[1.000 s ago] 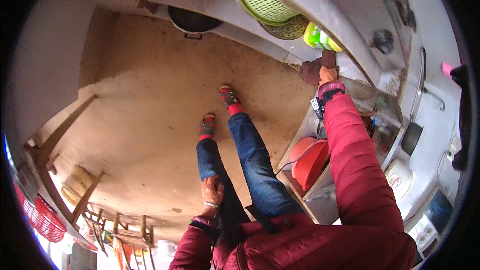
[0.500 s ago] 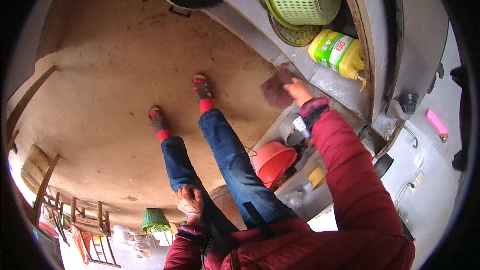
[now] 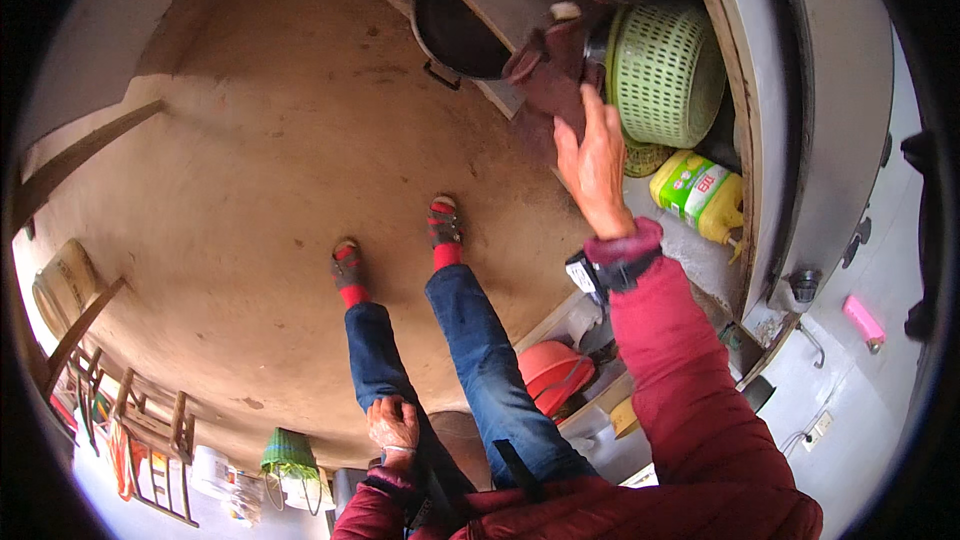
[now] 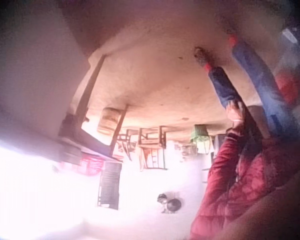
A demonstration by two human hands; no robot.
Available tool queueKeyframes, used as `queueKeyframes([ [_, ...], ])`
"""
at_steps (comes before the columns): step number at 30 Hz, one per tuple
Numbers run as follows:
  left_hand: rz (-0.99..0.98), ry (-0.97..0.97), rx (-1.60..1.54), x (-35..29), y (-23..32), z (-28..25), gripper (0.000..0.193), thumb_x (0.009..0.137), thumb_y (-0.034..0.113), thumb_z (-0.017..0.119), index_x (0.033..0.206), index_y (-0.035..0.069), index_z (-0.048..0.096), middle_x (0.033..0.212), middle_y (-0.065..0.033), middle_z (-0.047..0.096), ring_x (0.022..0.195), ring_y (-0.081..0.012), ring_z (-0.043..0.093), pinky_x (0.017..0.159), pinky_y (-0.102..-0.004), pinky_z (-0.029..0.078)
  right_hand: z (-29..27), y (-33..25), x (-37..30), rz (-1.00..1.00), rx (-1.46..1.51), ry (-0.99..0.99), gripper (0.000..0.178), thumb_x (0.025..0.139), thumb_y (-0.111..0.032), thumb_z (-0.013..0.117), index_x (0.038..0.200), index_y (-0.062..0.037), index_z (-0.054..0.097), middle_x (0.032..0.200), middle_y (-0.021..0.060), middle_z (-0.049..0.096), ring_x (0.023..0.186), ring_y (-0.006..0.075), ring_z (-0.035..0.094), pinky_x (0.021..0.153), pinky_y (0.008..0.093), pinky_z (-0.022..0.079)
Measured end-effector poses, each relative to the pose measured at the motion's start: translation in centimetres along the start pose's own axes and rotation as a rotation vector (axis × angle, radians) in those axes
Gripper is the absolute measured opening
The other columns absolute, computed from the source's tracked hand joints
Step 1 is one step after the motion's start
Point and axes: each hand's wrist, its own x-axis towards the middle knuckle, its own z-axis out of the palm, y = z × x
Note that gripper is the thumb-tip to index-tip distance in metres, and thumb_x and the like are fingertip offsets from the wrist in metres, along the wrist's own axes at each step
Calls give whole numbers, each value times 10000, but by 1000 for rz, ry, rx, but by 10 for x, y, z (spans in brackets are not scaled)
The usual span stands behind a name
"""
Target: The person cleans a kitchen by wiping surfaces with a cloth, moving a red food cover, and handling a pot and ladle. They pour liquid from a pot into a bowl and then wipe the stove and sink area.
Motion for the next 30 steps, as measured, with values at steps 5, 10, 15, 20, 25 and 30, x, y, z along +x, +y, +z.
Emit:
queueKeyframes([
  [5, -47, 23, -78, 2, -2, -5, 74, 730, 158, 612, 763, 91, 616, 772, -138, 585, 773, -357, 548, 702, -467, 447, 67, -14, 60, 391, -303, -146, 602, 789, -337, 602, 1315, -85, 455, 1099, 285, 501, 974, 476, 549, 814, 512, 465],
  [10, -82, 36, -102, 2, 1, -3, 55, 733, 146, 610, 753, 95, 612, 758, -137, 586, 751, -356, 553, 679, -469, 448, 69, 5, 96, 245, -344, -219, 586, 770, -356, 594, 1278, -92, 470, 1143, 302, 527, 1025, 475, 551, 860, 539, 453],
  [15, -86, 44, -112, -3, -5, -3, 39, 740, 129, 603, 760, 97, 613, 747, -141, 582, 728, -361, 552, 661, -467, 446, 66, 9, 127, 67, -171, 20, 512, 780, -281, 574, 1159, 48, 477, 1014, 344, 596, 954, 486, 580, 852, 513, 464],
  [20, -56, 45, -97, -5, -6, 0, 49, 743, 121, 604, 780, 90, 615, 762, -142, 588, 739, -366, 553, 661, -467, 446, 78, 23, 125, -40, -344, -6, 412, 802, -241, 561, 1197, -132, 517, 968, 301, 614, 921, 472, 592, 794, 546, 465],
  [25, -32, 43, -53, -5, 0, 3, 56, 742, 128, 604, 789, 97, 610, 761, -143, 582, 741, -361, 550, 669, -470, 445, 63, 35, 67, 66, -426, -244, 287, 799, -142, 560, 1079, -142, 499, 871, 272, 602, 840, 497, 599, 703, 578, 474],
  [30, -24, 38, -33, -7, 4, 9, 71, 731, 127, 598, 796, 99, 602, 771, -139, 583, 751, -360, 545, 684, -467, 442, 49, 59, 7, 155, -385, -336, 280, 809, -103, 548, 1074, -119, 463, 901, 296, 572, 835, 503, 583, 694, 578, 457],
])
